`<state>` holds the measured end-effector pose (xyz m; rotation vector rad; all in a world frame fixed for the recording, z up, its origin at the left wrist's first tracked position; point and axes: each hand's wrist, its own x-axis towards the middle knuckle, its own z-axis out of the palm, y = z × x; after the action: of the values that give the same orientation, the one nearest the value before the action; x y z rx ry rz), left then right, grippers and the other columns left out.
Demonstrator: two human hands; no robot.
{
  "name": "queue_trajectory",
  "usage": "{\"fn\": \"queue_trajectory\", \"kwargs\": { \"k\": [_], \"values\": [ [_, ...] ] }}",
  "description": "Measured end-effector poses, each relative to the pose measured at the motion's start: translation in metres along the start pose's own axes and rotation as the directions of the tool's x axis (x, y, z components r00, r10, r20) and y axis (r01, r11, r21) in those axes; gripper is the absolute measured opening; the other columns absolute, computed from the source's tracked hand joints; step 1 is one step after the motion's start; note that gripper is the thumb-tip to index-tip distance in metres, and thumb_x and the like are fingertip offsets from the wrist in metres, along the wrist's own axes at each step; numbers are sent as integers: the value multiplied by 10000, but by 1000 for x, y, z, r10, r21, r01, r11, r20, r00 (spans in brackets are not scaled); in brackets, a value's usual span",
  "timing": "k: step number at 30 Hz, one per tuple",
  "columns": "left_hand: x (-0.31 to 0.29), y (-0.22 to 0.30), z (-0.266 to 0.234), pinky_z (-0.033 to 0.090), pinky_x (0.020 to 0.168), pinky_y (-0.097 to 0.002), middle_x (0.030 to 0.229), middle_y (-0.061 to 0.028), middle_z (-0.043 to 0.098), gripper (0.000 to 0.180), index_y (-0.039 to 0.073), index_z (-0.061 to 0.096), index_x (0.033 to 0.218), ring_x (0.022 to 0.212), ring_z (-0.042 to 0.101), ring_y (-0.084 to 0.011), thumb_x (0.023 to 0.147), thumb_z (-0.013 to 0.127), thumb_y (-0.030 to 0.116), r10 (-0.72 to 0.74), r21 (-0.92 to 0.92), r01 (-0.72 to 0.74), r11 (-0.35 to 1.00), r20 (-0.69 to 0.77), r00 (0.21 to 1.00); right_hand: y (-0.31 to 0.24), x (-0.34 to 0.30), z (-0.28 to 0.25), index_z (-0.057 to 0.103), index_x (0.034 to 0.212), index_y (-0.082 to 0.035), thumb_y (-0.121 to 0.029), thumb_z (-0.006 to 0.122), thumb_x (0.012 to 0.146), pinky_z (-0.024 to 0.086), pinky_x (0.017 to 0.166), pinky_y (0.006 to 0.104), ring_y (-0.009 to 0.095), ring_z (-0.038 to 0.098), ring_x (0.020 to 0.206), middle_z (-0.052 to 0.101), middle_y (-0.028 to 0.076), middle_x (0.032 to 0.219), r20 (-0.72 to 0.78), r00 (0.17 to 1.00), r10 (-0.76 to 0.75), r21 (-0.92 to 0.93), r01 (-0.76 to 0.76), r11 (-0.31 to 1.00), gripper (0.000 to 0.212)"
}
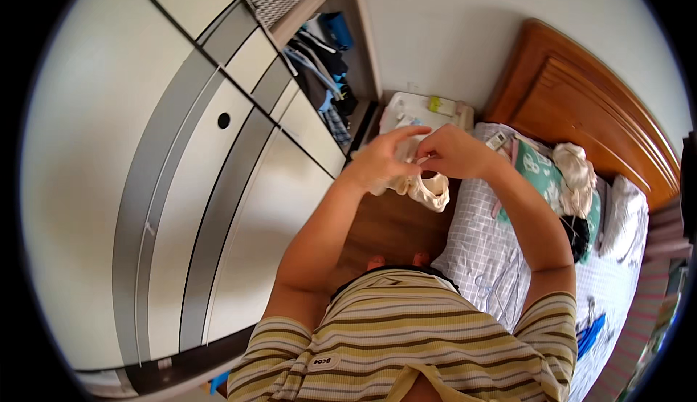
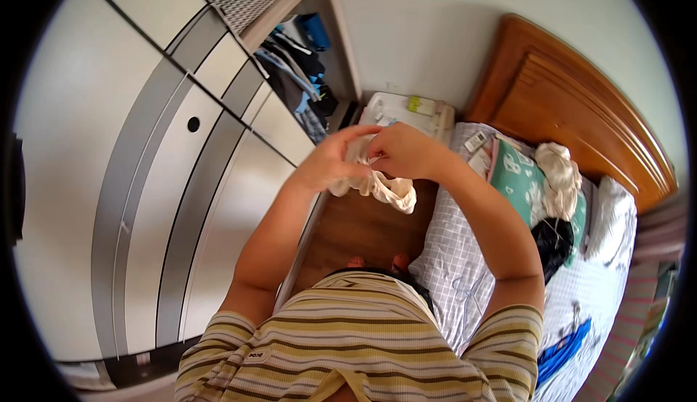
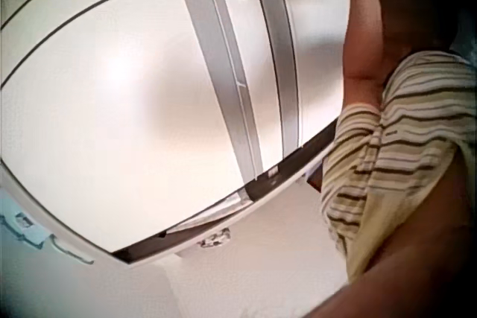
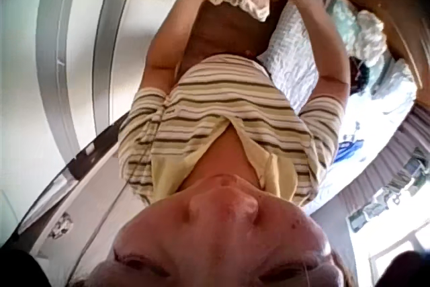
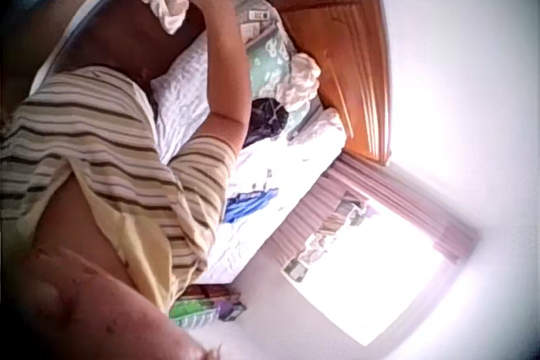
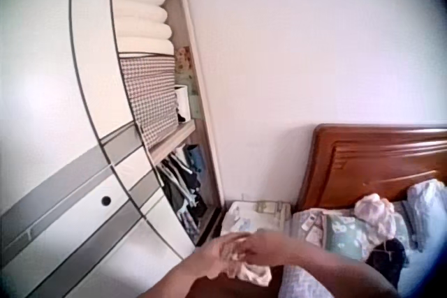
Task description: The person picks up clothing items from a bed and a closet, folds several small garments, and places them into different shelves and drawers within a closet.
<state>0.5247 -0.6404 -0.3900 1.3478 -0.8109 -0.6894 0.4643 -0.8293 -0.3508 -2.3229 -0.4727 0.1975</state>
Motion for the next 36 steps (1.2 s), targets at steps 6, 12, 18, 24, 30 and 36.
{"fn": "queue_trajectory", "kwargs": {
  "k": [6, 12, 18, 24, 30, 36],
  "values": [
    [-11, 6, -17, 485, 739, -243, 1105, -62, 553, 730, 39, 399, 1352, 869, 574, -114, 685, 687, -35, -103, -105, 81, 991, -216, 971, 10, 52, 10, 638, 971, -69, -144, 709, 659, 468, 687, 356, 233, 575, 745, 609, 75, 807, -92, 983, -160, 100, 169, 980, 329],
    [-23, 25, -37, 473, 743, -242, 1226, -61, 484, 858, 67, 261, 1448, 940, 562, -115, 679, 634, -8, -301, 23, 310, 950, -180, 936, 30, 84, 22, 516, 1204, 2, -149, 763, 596, 429, 706, 290, 157, 521, 816, 587, 70, 949, 255, 959, -124, 335, 33, 942, 673],
    [-15, 19, -63, 328, 1035, -296, 1308, -111, 460, 895, 66, 267, 1451, 1207, 423, -168, 638, 637, 2, -253, 92, 262, 961, -99, 962, 48, 123, 42, 504, 1233, 11, -40, 759, 599, 450, 837, 306, 175, 562, 942, 598, 67, 1025, 398, 872, -286, 578, 4, 816, 685],
    [-7, 0, -121, 473, 789, -291, 902, -75, 646, 816, 79, 308, 1429, 837, 614, -139, 702, 664, -30, -283, 355, 347, 868, -221, 933, 40, 175, 41, 655, 1017, -19, -175, 749, 636, 462, 810, 367, 263, 622, 893, 648, 153, 912, 291, 955, -48, -52, 66, 996, 423],
    [11, -48, -196, 469, 778, -279, 900, -79, 650, 600, 54, 496, 1287, 839, 609, -119, 721, 682, -15, -296, 197, 342, 919, -228, 928, 58, 225, 37, 668, 818, 1, -234, 663, 740, 458, 542, 332, 178, 601, 586, 589, 94, 573, 63, 965, -253, 187, 238, 953, 248],
    [63, -53, -281, 479, 820, -349, 978, -99, 668, 289, 5, 639, 1000, 992, 616, -229, 718, 689, 44, -124, 668, 413, 620, -436, 891, 114, 284, 52, 620, 763, 10, -162, 610, 827, 408, 455, 237, 94, 523, 474, 571, 52, 560, 64, 981, 181, 713, -172, 680, 184]
  ]
}}
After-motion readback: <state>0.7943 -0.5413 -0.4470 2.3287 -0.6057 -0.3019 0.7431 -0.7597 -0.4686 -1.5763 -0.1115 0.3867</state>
